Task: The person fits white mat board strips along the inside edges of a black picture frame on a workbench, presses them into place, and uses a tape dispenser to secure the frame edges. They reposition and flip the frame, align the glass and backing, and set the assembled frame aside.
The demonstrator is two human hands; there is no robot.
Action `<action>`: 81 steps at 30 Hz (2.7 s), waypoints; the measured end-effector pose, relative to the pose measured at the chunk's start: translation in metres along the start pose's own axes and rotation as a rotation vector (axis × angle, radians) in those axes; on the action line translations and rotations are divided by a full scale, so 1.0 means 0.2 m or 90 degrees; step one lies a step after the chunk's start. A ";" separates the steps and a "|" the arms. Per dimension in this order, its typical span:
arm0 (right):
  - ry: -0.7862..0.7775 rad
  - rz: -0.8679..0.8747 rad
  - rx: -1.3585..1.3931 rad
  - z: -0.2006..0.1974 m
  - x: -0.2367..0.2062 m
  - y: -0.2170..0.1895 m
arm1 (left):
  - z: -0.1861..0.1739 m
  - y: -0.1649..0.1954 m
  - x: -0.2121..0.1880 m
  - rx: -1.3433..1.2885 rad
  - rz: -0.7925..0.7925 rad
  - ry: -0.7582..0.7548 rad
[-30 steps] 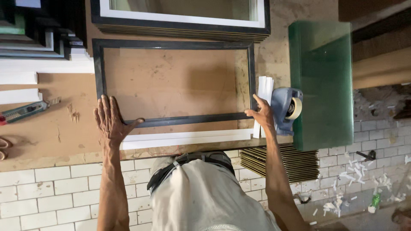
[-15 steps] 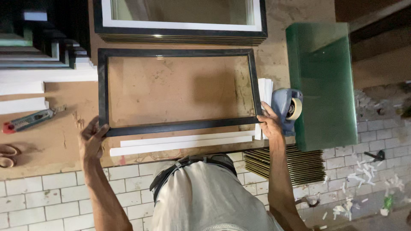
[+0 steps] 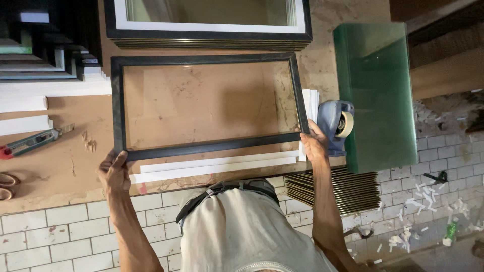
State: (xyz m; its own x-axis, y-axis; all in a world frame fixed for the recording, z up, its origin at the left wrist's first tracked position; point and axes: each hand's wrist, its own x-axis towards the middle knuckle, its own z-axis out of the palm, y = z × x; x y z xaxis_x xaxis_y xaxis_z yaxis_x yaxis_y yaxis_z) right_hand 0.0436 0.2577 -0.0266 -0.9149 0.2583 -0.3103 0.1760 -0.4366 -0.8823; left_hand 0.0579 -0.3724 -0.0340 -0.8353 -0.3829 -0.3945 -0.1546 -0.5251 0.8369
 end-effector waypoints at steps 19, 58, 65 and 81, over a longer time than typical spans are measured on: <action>0.125 -0.054 0.050 0.14 -0.05 0.09 | 0.07 -0.06 -0.02 -0.071 0.033 0.031; 0.162 0.208 0.270 0.64 -0.03 0.32 | 0.07 0.08 -0.01 -0.033 -0.023 -0.004; 0.103 0.162 0.292 0.65 -0.05 0.32 | 0.03 0.07 -0.03 -0.078 -0.060 -0.063; 0.122 0.143 0.265 0.71 -0.17 0.42 | 0.11 0.01 0.00 -0.059 0.109 0.048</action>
State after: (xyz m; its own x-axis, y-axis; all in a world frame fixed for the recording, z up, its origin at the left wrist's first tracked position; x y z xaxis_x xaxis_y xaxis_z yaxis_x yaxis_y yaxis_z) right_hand 0.0380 0.0898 -0.0408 -0.7811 0.2550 -0.5699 0.1657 -0.7955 -0.5829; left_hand 0.0473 -0.3566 -0.0247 -0.8025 -0.5269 -0.2799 0.0385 -0.5138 0.8570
